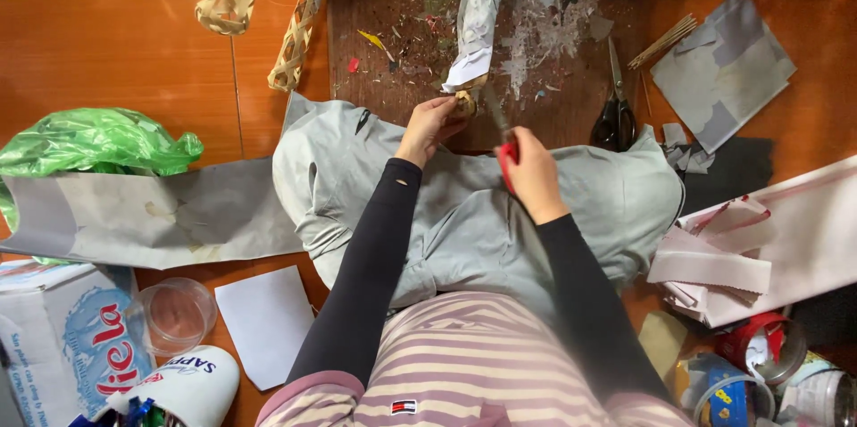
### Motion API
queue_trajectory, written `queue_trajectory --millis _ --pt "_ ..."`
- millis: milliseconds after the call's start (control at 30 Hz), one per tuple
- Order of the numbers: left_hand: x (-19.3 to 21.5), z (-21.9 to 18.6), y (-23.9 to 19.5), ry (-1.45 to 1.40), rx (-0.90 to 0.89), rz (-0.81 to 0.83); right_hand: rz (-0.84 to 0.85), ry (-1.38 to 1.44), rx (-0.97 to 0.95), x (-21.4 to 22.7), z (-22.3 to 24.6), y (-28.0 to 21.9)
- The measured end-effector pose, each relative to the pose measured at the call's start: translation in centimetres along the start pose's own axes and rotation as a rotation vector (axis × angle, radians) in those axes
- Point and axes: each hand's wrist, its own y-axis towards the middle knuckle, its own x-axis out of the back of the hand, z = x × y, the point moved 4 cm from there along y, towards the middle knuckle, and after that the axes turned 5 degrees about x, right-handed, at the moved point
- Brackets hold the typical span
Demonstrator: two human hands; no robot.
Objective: Cutting, folding, and preparing paper materials to assemble decorative objects.
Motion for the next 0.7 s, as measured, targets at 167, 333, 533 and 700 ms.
queue_trajectory --millis 167,333,533,700 --pt "-0.3 -0.1 -0.4 -0.016 -0.035 0.023 0.059 -0.415 0.126 0.5 7.7 0.9" --pt "-0.6 0.4 0.2 -0.043 -0.055 0.002 0.088 -0.557 0.083 0.3 8.8 1.9" --pt "-0.2 1.6 1.5 0.001 -0.088 -0.061 0.141 -0.508 0.027 -0.9 7.5 1.6" --pt "-0.1 1.6 1.3 0.022 -0.089 -0.077 0.120 -0.557 0.030 -0.6 8.2 1.8"
